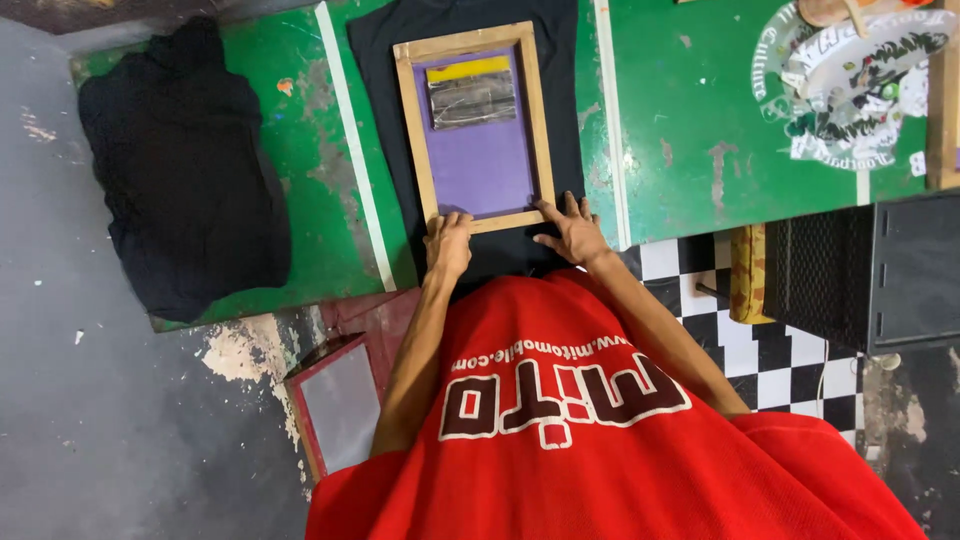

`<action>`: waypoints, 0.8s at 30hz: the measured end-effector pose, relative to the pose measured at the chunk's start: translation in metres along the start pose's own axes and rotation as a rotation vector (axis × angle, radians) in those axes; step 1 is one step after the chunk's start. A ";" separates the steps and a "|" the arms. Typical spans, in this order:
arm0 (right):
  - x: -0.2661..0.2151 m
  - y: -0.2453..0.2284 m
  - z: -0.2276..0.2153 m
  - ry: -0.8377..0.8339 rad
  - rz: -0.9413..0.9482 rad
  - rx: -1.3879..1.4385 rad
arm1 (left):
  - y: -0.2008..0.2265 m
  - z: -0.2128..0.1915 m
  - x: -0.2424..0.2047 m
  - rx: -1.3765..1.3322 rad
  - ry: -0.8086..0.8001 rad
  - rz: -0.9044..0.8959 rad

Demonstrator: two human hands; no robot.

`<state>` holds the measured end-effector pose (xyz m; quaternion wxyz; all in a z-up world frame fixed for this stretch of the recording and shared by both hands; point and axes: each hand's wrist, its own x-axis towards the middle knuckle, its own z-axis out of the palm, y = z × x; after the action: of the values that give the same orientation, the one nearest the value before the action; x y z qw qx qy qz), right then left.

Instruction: The person smooths a black t-shirt on a green workbench, places a wooden screen printing frame over it, and uses a squeegee to apply purple ink. After printing, the person removes the frame, lifts the t-shirt, and folds it on the table.

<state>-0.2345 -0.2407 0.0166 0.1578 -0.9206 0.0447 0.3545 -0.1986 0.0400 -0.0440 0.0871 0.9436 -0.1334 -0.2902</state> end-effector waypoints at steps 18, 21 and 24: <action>-0.040 -0.037 -0.078 0.357 -0.251 0.400 | 0.019 -0.138 -0.051 -0.130 0.181 0.096; -0.042 -0.041 -0.086 0.380 -0.260 0.436 | 0.019 -0.149 -0.052 -0.129 0.196 0.112; -0.043 -0.046 -0.089 0.411 -0.268 0.468 | 0.018 -0.155 -0.057 -0.127 0.256 0.144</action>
<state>-0.2012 -0.2268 0.1191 0.3975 -0.9094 0.0343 0.1177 -0.1589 0.0536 0.1168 0.1833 0.9535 -0.1698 -0.1683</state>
